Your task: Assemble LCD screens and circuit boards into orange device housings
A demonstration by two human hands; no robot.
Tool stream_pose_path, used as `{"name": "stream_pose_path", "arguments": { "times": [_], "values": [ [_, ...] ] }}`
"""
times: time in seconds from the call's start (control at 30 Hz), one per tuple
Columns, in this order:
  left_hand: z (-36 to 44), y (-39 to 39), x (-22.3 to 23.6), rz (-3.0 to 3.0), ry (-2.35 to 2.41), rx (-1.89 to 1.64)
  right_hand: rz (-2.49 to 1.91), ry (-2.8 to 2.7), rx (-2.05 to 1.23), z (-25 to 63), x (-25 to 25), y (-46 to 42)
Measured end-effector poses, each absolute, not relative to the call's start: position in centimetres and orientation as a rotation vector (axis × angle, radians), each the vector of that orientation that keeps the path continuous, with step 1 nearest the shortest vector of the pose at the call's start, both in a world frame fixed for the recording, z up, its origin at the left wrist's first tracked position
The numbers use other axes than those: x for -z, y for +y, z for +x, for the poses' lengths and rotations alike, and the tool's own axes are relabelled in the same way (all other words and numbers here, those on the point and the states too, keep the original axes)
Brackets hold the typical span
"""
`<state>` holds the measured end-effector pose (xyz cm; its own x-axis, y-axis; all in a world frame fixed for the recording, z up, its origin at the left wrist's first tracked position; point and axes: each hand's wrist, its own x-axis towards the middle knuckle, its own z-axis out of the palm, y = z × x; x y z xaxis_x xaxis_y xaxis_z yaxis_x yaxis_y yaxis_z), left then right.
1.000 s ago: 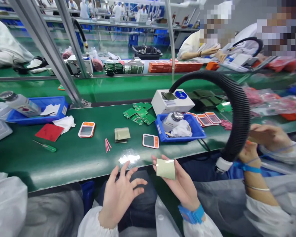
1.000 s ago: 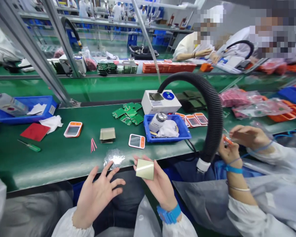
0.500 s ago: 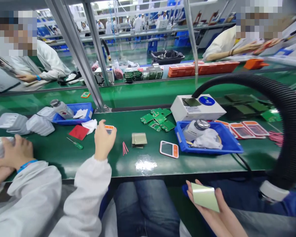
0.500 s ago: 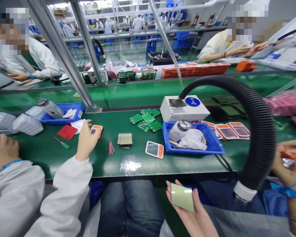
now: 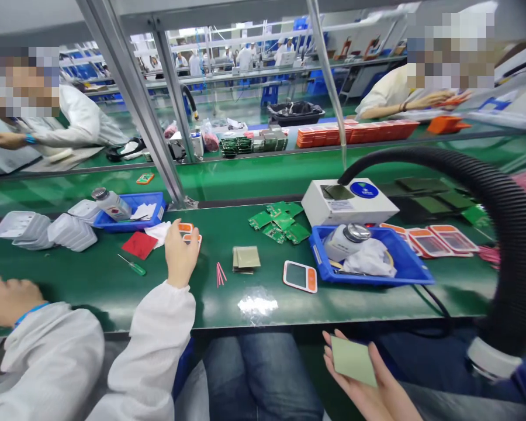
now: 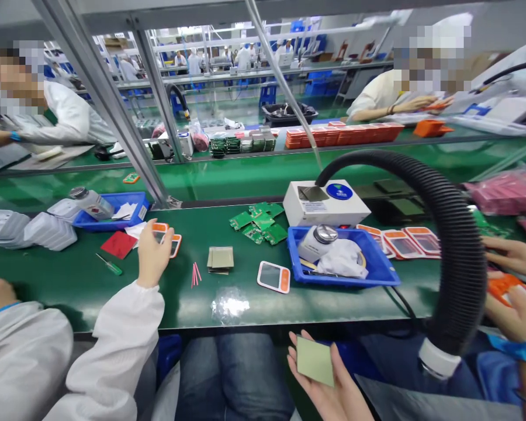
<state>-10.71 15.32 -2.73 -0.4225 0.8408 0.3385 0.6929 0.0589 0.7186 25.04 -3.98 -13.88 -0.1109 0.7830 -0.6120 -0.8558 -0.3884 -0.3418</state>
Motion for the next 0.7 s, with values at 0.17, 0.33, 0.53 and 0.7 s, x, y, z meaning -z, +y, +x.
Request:
{"name": "stream_pose_path", "arguments": {
  "times": [0.17, 0.33, 0.53, 0.7],
  "values": [
    [-10.0, 11.1, -0.4, 1.341, 1.882, -1.527, -0.868, 0.36, -1.575, 27.3, 13.0, -3.0],
    [-8.5, 4.6, -2.6, 0.783, 1.464, -1.382, -0.83, 0.486, -1.306, 30.8, 12.3, -2.9],
    [-1.9, 0.7, 1.1, 0.675, 0.926, -0.649, -0.794, 0.543, -1.175, 33.0, 12.3, -4.8],
    [7.0, -0.7, 7.0, 0.466, 0.835, -0.438, -0.776, 0.557, -1.187, 32.5, 11.9, -6.3]
  ]
}}
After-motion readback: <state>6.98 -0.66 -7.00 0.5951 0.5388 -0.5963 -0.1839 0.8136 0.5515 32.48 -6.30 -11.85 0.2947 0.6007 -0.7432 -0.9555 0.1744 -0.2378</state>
